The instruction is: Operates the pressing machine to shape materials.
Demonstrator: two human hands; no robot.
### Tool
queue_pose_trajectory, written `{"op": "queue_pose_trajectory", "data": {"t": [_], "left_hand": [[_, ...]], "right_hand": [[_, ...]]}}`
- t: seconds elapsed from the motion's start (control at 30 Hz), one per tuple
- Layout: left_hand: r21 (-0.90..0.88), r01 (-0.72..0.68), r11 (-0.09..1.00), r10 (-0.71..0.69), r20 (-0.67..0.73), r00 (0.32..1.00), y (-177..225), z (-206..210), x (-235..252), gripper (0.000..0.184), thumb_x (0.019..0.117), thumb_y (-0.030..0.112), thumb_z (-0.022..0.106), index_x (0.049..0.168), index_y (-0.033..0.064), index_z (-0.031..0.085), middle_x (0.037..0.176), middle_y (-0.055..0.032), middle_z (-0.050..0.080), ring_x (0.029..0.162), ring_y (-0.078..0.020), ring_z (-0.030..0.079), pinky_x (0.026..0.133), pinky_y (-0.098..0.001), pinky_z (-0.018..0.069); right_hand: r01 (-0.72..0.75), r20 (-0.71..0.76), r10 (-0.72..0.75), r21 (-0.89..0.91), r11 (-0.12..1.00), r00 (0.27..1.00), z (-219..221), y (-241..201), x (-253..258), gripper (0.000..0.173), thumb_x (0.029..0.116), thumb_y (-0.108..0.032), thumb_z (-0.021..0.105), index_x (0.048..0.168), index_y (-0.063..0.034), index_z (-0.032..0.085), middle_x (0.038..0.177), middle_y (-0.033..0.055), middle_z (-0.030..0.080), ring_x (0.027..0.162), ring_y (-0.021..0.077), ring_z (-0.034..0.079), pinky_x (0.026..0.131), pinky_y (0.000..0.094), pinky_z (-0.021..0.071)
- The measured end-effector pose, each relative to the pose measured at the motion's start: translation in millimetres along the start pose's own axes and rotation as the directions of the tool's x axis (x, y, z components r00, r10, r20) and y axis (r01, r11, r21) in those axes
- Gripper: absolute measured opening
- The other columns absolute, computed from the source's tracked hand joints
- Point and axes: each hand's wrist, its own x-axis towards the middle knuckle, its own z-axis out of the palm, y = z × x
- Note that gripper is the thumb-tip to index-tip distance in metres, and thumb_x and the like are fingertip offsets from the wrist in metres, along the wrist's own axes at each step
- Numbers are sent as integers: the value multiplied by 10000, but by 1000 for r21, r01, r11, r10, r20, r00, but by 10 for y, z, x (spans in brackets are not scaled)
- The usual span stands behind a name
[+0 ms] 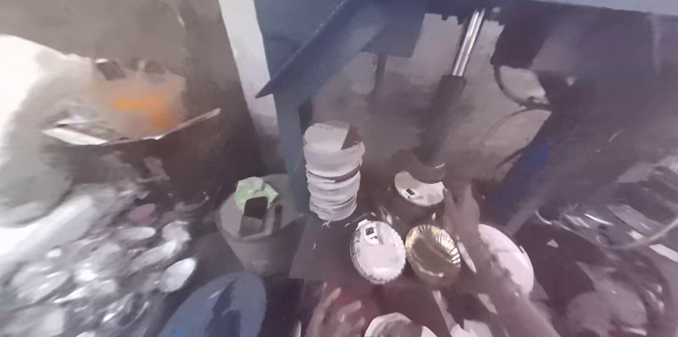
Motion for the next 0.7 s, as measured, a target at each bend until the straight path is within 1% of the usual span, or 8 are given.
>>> {"op": "queue_pose_trajectory", "data": {"t": [0.03, 0.1, 0.2, 0.27, 0.43, 0.57, 0.63, 0.7], "left_hand": [[8, 0, 1000, 0, -27, 1000, -26, -2, 6, 402, 1052, 101, 399, 1429, -29, 354, 1114, -116, 724, 922, -213, 742, 791, -376, 625], [27, 16, 1000, -15, -64, 998, -42, -8, 12, 396, 1055, 99, 384, 1425, -42, 364, 1096, -122, 722, 911, -210, 741, 789, -378, 624], [22, 49, 999, -47, -80, 996, 3, 11, 14, 358, 1057, 93, 369, 1399, -12, 399, 1059, -90, 739, 901, -196, 745, 791, -363, 622], [13, 52, 999, -51, -64, 997, 8, 21, 8, 327, 1053, 78, 360, 1365, 11, 433, 1039, -73, 751, 888, -189, 749, 773, -348, 624], [7, 53, 999, -52, -40, 998, -9, 45, -28, 313, 1045, 72, 363, 1342, 19, 448, 1032, -68, 750, 879, -185, 747, 754, -336, 621], [48, 70, 996, -67, -64, 996, 42, 104, -33, 319, 1037, 66, 369, 1339, 2, 447, 1031, -58, 734, 876, -162, 734, 756, -333, 613], [39, 71, 997, -68, -65, 996, 16, 62, -23, 329, 1028, 47, 366, 1341, -8, 451, 1042, -78, 740, 875, -180, 743, 757, -347, 621], [42, 85, 995, -82, -70, 994, 2, 41, -12, 326, 1033, 44, 361, 1341, -17, 449, 1041, -82, 738, 869, -178, 744, 761, -347, 622]], "right_hand": [[154, -46, -152, 23, 988, 987, 50, -14, -222, 405, 1011, -206, 587, 1265, 111, 586, 1042, 282, 694, 967, 424, 693, 883, 607, 532], [420, 55, -420, 12, 907, 906, 161, -25, -749, 312, 973, -222, 607, 1118, 33, 715, 1031, 201, 734, 980, 380, 707, 881, 608, 542], [772, 218, -746, -64, 633, 630, 444, 44, -1335, 411, 946, -458, 631, 1144, -123, 766, 1194, 90, 744, 1125, 283, 709, 942, 488, 577], [826, 260, -794, -30, 563, 550, 601, 67, -1513, 408, 936, -421, 659, 1176, -106, 757, 1267, 96, 722, 1221, 298, 670, 1020, 516, 537], [862, 146, -849, -90, 500, 507, 785, 113, -1591, 204, 904, -86, 642, 1042, -91, 792, 1093, 61, 781, 1059, 227, 745, 967, 423, 579], [856, -58, -867, -141, 497, 494, 565, 141, -1604, 189, 946, -110, 608, 1031, -106, 776, 1065, 21, 786, 1061, 138, 734, 987, 297, 558], [803, -133, -821, -173, 571, 555, 288, 99, -1628, 196, 968, -102, 576, 1015, -75, 764, 1044, 39, 784, 1055, 135, 729, 994, 279, 543], [733, -146, -762, -208, 647, 631, 84, 173, -1626, 205, 950, -63, 601, 1006, 5, 786, 1029, 115, 788, 1016, 234, 760, 947, 370, 590]]}}
